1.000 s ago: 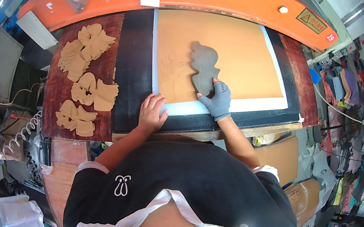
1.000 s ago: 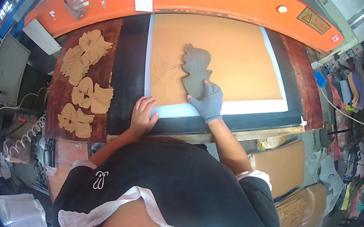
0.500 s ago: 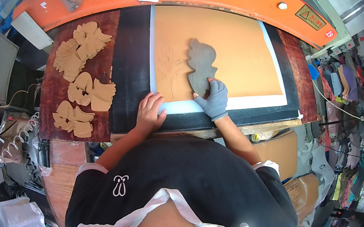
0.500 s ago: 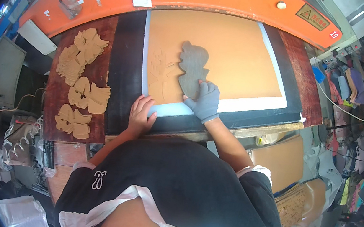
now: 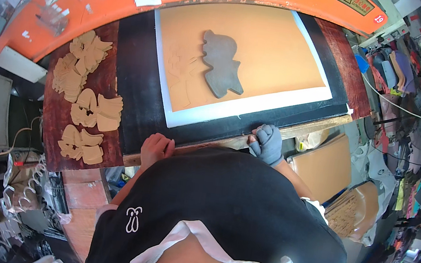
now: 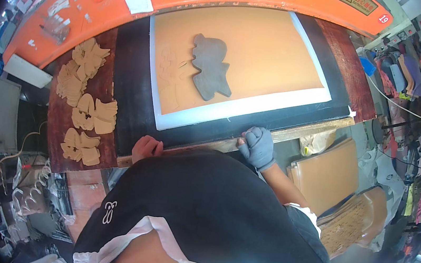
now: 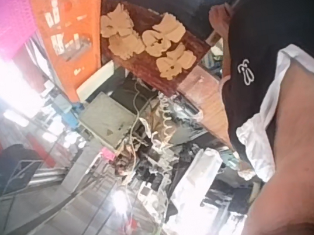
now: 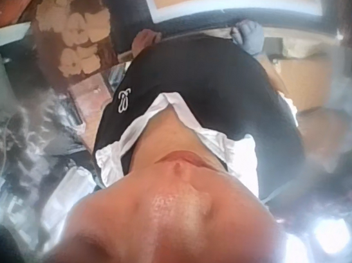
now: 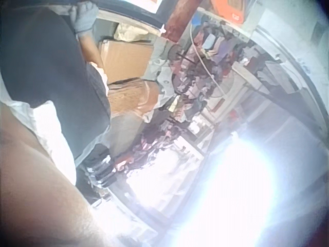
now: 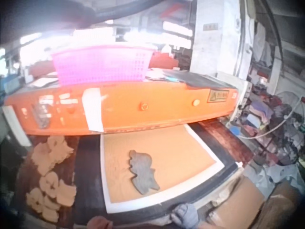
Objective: The person places a cardboard sheet on a cutting machine, closes the lid to cut out multiple identical shapes, then removes the cutouts and stacks them on the table. The person repeats this cycle several times, accumulating a pile of finished cardboard pieces.
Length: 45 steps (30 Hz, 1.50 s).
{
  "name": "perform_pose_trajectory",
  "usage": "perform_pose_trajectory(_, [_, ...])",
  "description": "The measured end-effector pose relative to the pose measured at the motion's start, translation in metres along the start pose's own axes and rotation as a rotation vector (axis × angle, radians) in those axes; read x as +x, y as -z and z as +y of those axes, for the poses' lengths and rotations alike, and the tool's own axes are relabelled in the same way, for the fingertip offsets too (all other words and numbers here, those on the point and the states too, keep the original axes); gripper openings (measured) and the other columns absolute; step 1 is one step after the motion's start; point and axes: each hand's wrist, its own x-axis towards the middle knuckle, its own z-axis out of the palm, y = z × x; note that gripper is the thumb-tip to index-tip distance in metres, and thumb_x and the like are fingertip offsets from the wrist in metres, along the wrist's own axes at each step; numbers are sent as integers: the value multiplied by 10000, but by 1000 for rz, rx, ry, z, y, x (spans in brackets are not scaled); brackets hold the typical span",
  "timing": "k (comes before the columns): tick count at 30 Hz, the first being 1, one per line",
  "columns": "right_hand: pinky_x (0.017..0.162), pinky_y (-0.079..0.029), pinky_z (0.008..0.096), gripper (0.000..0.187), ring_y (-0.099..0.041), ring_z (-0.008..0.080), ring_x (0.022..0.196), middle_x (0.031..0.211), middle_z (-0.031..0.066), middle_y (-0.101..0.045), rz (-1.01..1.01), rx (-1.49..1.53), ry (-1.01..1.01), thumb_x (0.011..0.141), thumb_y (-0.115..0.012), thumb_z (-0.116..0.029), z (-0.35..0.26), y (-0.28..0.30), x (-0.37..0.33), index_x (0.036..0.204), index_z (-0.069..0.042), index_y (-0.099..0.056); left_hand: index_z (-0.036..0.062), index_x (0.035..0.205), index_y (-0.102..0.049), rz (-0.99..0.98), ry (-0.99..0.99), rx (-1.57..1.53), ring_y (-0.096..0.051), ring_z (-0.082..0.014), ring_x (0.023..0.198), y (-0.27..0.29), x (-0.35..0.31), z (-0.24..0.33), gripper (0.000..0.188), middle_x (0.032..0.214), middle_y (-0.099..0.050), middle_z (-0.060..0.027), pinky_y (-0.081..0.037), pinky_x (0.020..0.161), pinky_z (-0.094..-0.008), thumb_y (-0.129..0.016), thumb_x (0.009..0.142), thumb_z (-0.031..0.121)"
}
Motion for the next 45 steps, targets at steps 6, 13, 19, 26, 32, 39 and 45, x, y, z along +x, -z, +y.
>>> perform_pose_trajectory(6, [550,-428,419,151,-526,297,617,694,80,-528,18,-78,-132,709,-674,-185,51,-47,92,705,-115,-539,55,634,-529,-9,36,71,-523,-282,594,8,94,-54,200,652,-499,-91,-419,532,-380,-641,791,104])
perform_pose_trajectory(13, [602,-451,411,153,-552,293,659,702,80,-563,7,121,-96,757,-638,-219,125,-96,190,699,-98,-566,98,720,-556,-4,-128,346,-527,-305,715,-66,211,-55,157,735,-515,-97,-411,630,-426,-648,786,207])
perform_pose_trajectory(19, [636,-410,369,257,-495,255,667,715,120,-546,608,195,-452,924,-472,-198,309,-14,293,775,-5,-554,82,703,-521,141,41,302,-509,-326,730,-101,296,-105,202,737,-505,-105,-407,655,-444,-652,778,216])
perform_pose_trajectory(26, [665,-389,258,258,-470,96,732,743,13,-528,761,572,-450,933,-466,-222,423,16,349,821,-18,-577,83,651,-495,237,57,493,-515,-320,720,-113,356,-143,188,721,-495,-106,-418,627,-441,-623,756,171])
perform_pose_trajectory(32, [615,-462,439,209,-569,338,674,713,123,-588,27,185,-176,826,-590,-270,323,-71,301,770,-69,-584,79,641,-464,184,93,553,-501,-326,671,-105,352,-139,164,697,-464,-111,-408,568,-452,-571,762,104])
perform_pose_trajectory(39, [594,-454,441,210,-553,327,636,680,105,-562,-116,32,-74,747,-641,-288,293,-92,298,663,-103,-590,81,663,-466,211,59,537,-510,-317,709,-107,356,-144,171,729,-478,-108,-413,591,-442,-591,752,157])
perform_pose_trajectory(45, [612,-443,459,219,-554,320,661,688,104,-548,-88,-43,-49,761,-611,-315,294,-97,290,674,-115,-598,72,644,-487,196,118,425,-514,-335,735,-105,355,-143,197,730,-495,-115,-419,635,-450,-618,757,167])
